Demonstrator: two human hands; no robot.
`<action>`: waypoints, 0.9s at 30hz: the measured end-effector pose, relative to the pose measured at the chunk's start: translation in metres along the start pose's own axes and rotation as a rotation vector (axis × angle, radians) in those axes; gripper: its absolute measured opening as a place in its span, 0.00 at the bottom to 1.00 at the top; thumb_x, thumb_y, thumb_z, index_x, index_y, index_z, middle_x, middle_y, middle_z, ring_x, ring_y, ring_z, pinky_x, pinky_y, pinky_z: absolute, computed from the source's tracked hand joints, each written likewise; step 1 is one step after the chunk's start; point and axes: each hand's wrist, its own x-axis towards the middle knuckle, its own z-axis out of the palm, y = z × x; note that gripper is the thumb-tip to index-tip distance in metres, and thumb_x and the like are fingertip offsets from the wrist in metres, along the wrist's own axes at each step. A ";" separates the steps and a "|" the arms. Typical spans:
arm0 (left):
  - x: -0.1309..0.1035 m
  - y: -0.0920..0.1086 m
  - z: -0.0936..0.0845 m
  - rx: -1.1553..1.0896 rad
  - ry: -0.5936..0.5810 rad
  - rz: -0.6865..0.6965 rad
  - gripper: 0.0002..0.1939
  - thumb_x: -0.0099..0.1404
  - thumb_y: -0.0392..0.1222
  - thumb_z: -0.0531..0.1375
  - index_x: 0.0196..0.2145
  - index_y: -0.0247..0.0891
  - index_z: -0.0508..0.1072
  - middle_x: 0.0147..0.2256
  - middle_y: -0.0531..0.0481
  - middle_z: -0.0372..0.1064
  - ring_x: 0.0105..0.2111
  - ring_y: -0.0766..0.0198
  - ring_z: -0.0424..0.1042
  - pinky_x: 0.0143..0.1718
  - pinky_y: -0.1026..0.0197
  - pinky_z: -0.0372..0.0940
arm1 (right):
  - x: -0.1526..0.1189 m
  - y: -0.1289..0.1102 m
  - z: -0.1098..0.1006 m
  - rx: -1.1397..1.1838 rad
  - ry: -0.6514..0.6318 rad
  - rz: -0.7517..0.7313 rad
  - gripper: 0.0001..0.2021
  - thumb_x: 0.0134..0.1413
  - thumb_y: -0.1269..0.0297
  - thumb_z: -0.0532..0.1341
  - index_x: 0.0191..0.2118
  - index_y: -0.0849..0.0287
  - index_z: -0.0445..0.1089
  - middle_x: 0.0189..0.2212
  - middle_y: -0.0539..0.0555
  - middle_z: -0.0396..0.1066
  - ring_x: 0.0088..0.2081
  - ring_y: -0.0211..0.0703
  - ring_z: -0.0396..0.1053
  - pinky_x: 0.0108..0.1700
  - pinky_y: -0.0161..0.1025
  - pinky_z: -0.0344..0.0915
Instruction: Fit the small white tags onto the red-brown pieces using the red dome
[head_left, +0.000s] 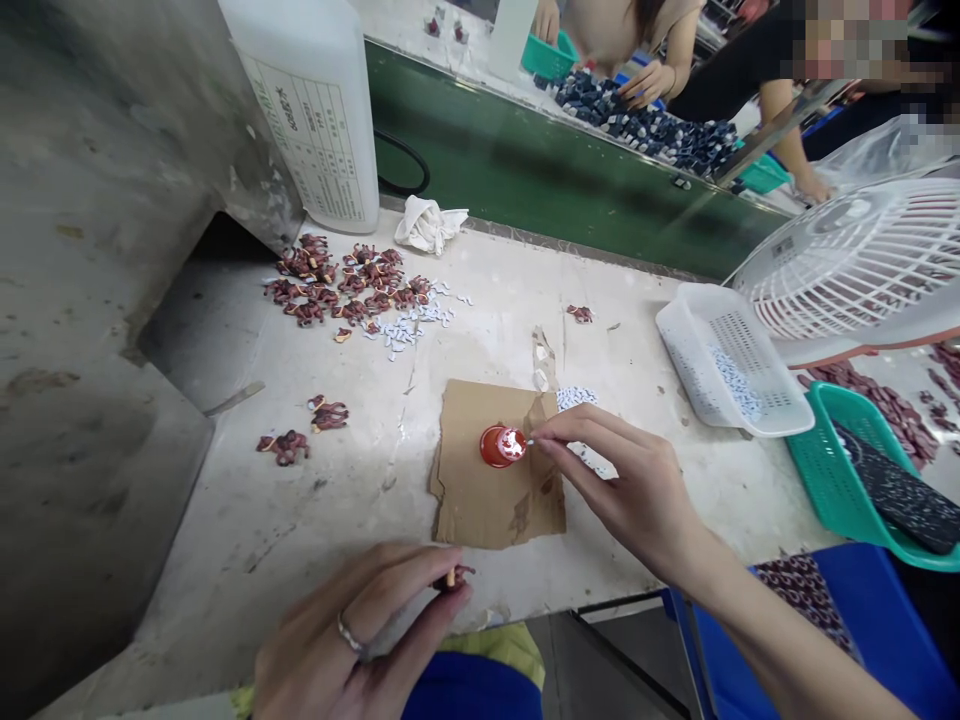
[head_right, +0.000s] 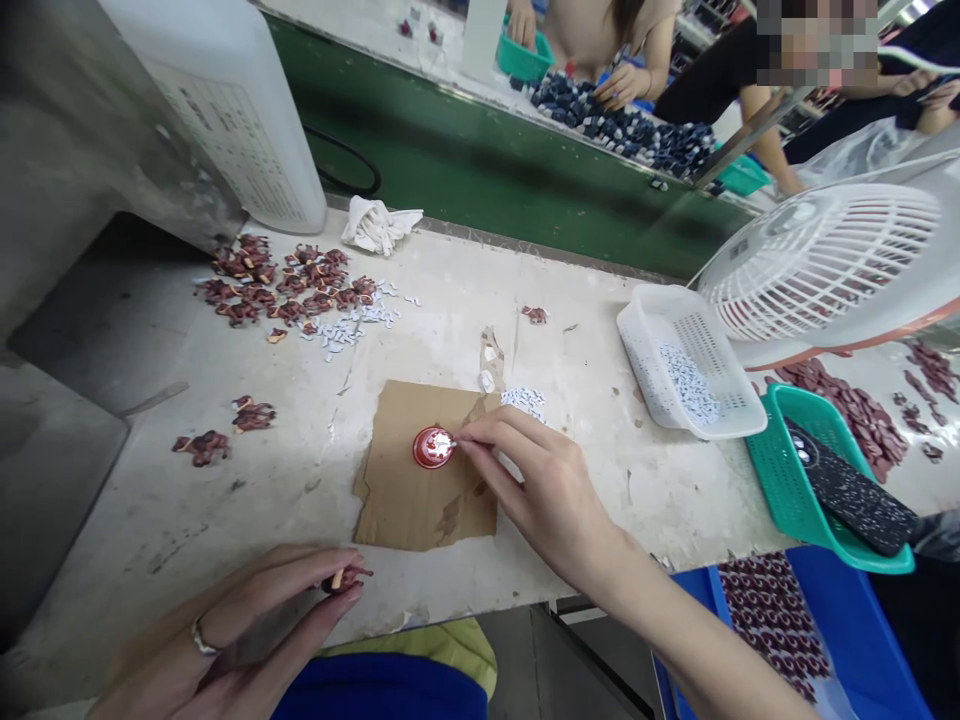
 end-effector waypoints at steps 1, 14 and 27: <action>0.000 0.000 0.000 0.006 -0.006 -0.013 0.09 0.70 0.37 0.62 0.48 0.42 0.73 0.41 0.63 0.79 0.40 0.82 0.78 0.54 0.84 0.63 | 0.000 0.000 0.000 0.003 -0.003 0.003 0.05 0.69 0.72 0.61 0.46 0.57 0.73 0.39 0.54 0.77 0.40 0.40 0.75 0.40 0.37 0.72; 0.004 0.007 0.006 0.040 0.037 -0.046 0.12 0.70 0.36 0.62 0.50 0.44 0.74 0.43 0.65 0.79 0.40 0.82 0.78 0.51 0.82 0.67 | -0.007 -0.019 -0.002 0.240 0.048 0.076 0.08 0.65 0.75 0.63 0.45 0.54 0.76 0.39 0.53 0.78 0.39 0.42 0.76 0.40 0.41 0.74; 0.012 0.016 0.014 -0.090 0.053 -0.076 0.14 0.66 0.28 0.63 0.48 0.40 0.73 0.42 0.61 0.78 0.42 0.81 0.77 0.53 0.81 0.66 | -0.024 -0.046 0.011 0.594 -0.054 0.108 0.16 0.62 0.80 0.64 0.51 0.55 0.77 0.42 0.54 0.78 0.44 0.41 0.77 0.44 0.38 0.76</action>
